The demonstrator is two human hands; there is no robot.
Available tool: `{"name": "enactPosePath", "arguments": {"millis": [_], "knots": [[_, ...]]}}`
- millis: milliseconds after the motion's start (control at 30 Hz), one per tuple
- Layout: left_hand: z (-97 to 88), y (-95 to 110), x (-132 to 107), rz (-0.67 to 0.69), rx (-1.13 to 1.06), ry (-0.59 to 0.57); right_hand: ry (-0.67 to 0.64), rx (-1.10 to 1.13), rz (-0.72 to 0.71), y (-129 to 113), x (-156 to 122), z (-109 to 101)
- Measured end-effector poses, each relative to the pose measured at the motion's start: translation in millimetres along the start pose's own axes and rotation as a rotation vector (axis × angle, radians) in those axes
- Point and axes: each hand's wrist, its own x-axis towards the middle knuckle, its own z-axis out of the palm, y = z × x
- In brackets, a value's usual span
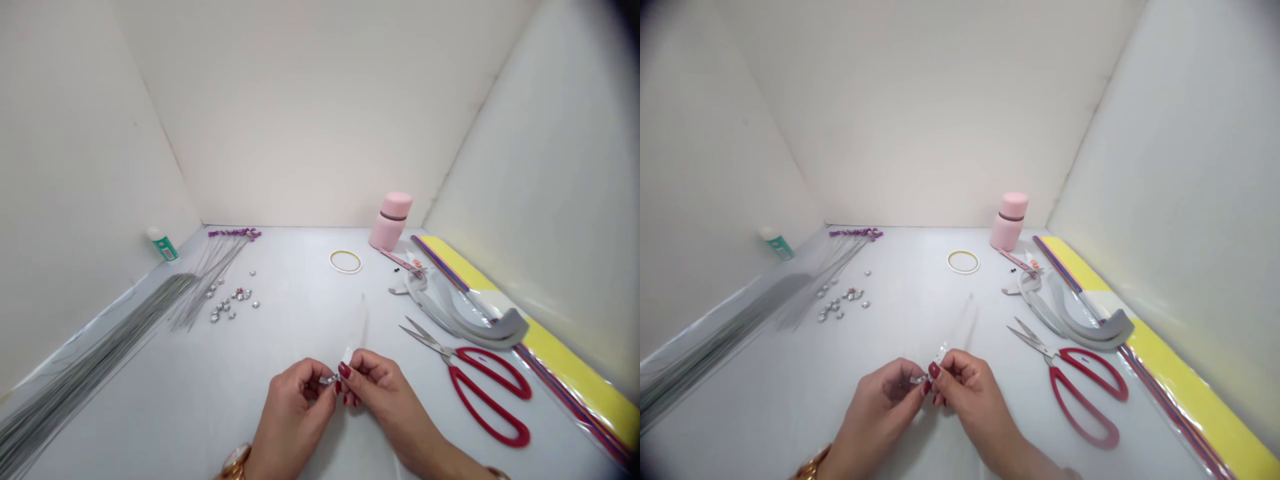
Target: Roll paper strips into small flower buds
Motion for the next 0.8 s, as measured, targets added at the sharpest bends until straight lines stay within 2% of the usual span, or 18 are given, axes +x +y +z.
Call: {"name": "enactPosePath", "arguments": {"millis": [233,400,600,800], "knots": [[0.6,-2.3,-0.2,-0.101,-0.329,-0.059,-0.015,-0.058,-0.023,-0.6,2.2,-1.7],[0.9,-0.7,2.9,-0.135,-0.366,-0.024,0.007,-0.053,-0.039,-0.1,0.3,-1.5],[-1.7,5.4,5.0,-0.169,-0.414,-0.059,-0.005,0.058,-0.019,1.9,1.2,-0.7],[-6.9,2.4,5.1,-0.165,-0.372,-0.055,0.037,0.052,-0.024,1.6,3.4,-3.1]]}}
